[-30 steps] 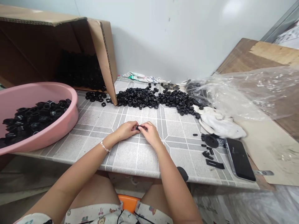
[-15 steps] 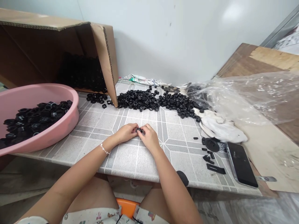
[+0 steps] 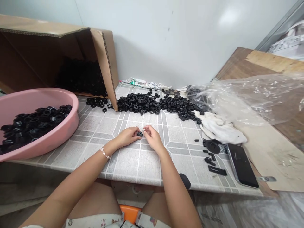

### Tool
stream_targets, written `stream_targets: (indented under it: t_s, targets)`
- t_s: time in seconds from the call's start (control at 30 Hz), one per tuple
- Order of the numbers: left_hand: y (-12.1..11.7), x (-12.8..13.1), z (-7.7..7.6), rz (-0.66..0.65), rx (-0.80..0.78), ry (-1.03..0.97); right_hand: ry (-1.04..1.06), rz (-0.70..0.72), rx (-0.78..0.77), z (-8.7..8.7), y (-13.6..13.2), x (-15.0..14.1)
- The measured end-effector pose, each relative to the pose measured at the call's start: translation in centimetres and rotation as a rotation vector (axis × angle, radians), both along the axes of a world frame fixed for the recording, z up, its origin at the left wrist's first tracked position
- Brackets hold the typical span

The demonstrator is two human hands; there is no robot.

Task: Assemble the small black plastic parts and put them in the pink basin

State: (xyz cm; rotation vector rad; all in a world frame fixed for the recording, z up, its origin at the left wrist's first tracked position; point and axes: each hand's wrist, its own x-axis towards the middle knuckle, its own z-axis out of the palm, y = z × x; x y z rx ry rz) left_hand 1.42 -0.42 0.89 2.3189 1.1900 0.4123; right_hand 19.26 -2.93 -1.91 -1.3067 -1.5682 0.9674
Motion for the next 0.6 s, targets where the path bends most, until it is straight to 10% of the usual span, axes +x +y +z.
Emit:
stream_targets:
  t_s: [0.6]
  targets:
    - [0.14, -0.01, -0.03, 0.008, -0.020, -0.014, 0.064, 0.007, 0.069, -0.74, 0.61, 0.86]
